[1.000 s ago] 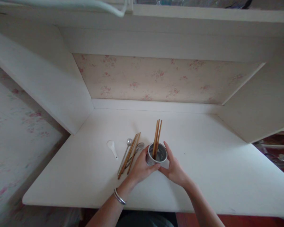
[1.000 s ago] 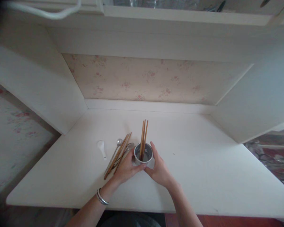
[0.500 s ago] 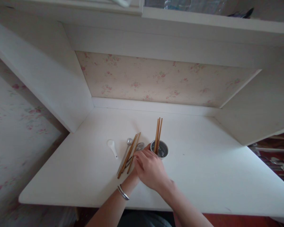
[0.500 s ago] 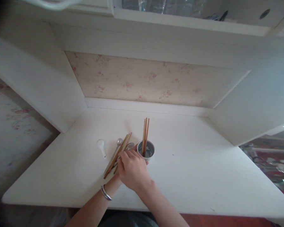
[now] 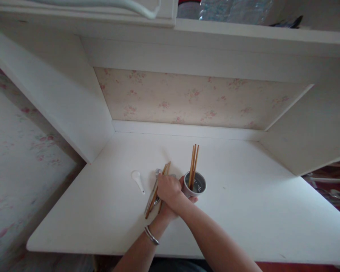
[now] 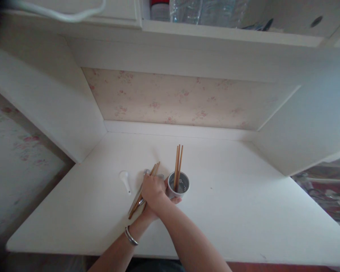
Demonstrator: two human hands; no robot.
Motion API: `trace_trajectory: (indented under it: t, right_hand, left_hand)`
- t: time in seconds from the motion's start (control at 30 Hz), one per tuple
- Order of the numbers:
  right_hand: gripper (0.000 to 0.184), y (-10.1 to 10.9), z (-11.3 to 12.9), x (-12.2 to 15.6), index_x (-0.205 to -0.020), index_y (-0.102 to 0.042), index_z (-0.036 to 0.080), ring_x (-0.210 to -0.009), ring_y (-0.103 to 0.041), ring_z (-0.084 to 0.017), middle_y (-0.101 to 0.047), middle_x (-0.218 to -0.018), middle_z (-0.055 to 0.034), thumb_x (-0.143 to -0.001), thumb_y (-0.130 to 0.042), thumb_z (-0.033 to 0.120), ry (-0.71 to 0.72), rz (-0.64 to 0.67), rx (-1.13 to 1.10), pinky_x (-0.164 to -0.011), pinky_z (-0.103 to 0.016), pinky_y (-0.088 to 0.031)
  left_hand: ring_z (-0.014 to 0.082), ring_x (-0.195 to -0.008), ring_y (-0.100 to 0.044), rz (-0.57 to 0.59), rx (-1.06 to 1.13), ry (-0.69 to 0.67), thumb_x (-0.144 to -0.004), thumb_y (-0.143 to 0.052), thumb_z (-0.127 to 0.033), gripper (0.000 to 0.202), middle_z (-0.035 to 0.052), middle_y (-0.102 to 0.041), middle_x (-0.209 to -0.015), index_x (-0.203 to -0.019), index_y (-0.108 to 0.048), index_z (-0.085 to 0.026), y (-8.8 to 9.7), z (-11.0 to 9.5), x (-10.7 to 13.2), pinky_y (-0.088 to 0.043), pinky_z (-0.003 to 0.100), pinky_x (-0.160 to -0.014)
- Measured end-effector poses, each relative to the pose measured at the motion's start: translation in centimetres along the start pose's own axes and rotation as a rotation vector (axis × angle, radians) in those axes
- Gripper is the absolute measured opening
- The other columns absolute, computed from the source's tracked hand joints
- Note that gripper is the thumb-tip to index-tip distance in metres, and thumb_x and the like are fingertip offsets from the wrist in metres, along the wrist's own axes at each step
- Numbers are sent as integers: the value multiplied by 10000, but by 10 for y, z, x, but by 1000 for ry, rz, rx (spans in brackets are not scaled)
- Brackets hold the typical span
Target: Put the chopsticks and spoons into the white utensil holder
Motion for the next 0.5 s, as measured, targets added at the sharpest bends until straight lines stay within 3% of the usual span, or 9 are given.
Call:
trace_trajectory:
  t: [0.1, 0.27, 0.43, 0.5]
  right_hand:
    - [446, 2, 0, -5, -1182, -549, 148, -1067, -615, -319, -646, -1145, -186, -784, -694, 288, -23, 42, 130, -785, -372, -516]
    - [303, 1, 4, -15, -1129, -526, 165, -950, -676, -279, -684, -1019, -172, -846, -612, 234, -45, 154, 563, -746, -346, -525]
    - [216, 7, 15, -12, -1067, -509, 200, -783, -716, -266, -711, -855, -108, -865, -508, 124, -23, 131, 631, -676, -350, -534]
    - [176, 15, 26, -3, -1019, -507, 211, -732, -718, -265, -712, -832, -81, -869, -481, 123, 42, 72, 572, -656, -356, -537]
  left_hand:
    - [299, -1149, -566, 20, 0, -36, -650, -787, -344, 573, 85, -664, -1156, -1188, -612, -253, -2, 0, 3, -318, 416, -1077]
    - [267, -1186, -555, 55, 51, -34, -719, -735, -365, 545, 71, -660, -1191, -1230, -584, -253, -6, 0, 4, -320, 381, -1108]
    - [299, -1089, -607, 93, 33, 25, -675, -748, -354, 505, 47, -719, -994, -1157, -641, -251, -7, 1, 1, -405, 418, -1042]
    - [306, -1007, -635, 50, 43, 25, -656, -771, -333, 459, 69, -725, -941, -1093, -678, -229, -1, -6, 3, -458, 407, -969]
Point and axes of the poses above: each hand's wrist, its own x-axis away from the middle knuckle, its own y-axis out of the back of the hand, z = x × y, the point moved 8 cm from there along -x, towards the middle knuckle
